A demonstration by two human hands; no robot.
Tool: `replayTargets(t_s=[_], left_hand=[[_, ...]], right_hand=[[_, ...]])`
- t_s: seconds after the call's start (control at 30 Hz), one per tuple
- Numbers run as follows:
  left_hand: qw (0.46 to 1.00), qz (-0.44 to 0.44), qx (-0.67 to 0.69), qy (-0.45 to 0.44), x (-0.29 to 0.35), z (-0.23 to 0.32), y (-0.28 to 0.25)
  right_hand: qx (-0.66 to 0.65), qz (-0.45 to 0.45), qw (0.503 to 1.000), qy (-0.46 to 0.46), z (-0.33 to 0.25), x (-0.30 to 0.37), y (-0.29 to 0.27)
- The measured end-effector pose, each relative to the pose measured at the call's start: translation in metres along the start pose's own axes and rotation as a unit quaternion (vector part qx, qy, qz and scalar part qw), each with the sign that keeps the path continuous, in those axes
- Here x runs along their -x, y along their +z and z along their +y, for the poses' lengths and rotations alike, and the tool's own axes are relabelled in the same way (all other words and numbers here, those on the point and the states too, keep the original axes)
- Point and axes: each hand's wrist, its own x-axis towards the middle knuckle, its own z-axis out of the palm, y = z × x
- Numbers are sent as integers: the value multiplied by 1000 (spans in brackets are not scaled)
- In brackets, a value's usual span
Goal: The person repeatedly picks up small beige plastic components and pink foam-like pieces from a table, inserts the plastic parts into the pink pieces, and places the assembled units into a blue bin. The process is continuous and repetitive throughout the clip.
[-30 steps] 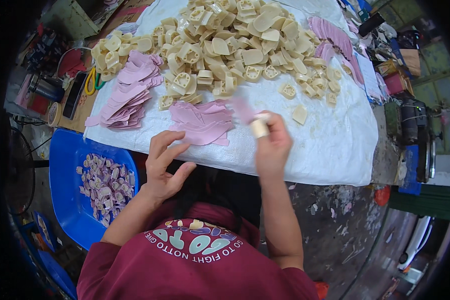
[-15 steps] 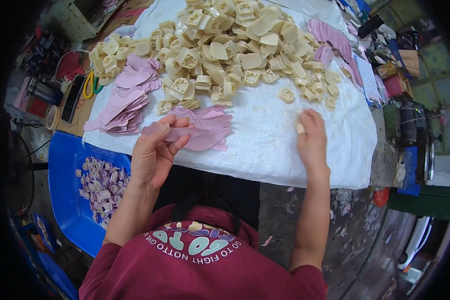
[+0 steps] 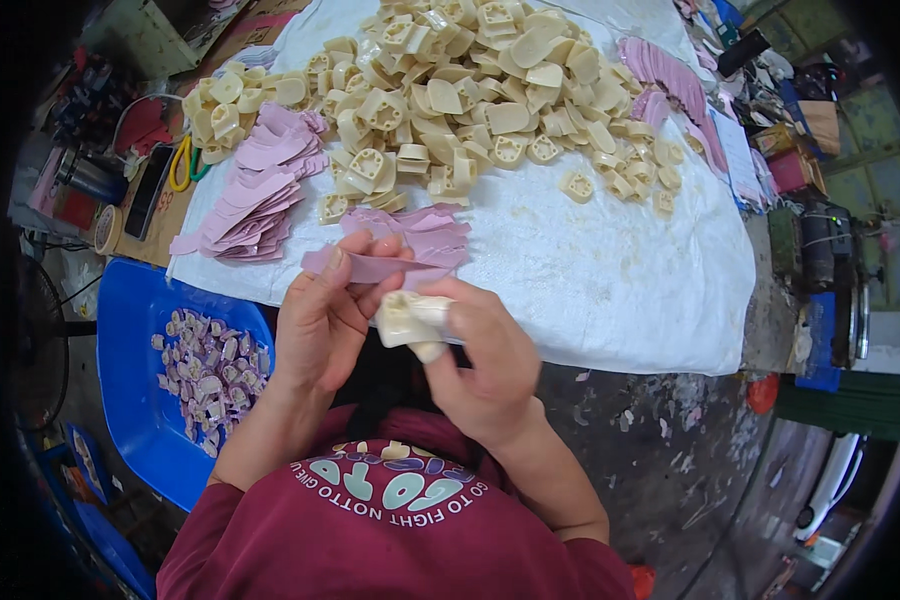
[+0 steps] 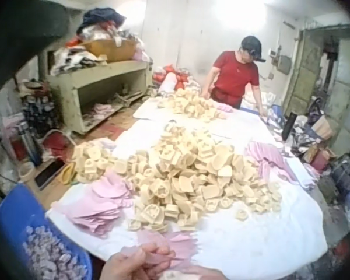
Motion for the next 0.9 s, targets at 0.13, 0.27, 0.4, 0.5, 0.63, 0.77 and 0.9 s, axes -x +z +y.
replayTargets(t_s=[0.13,0.27,0.4,0.5,0.63,0.77,0.9], left_hand=[[999,-33,9,2,16,6,7],[999,-52,1,3,17,9,7],[999,-51,-7,10,21,8,12],[999,-52,-1,15,21,9,17],[966,-44,-240,82,16,13,10],[968,-15,-242,68,14,12,9],[982,-17,-187,-36,14,12,2]], right_hand=[[-21,8,994,-104,-2,-15,17],[-23,10,994,-104,-5,-16,17],[5,-13,994,-106,-8,-18,11],[50,-26,990,-133,-7,-24,7],[153,-55,975,-154,-7,-36,-1],[206,-95,967,-118,-10,-38,-4],[244,-137,954,-105,-14,-40,-5]])
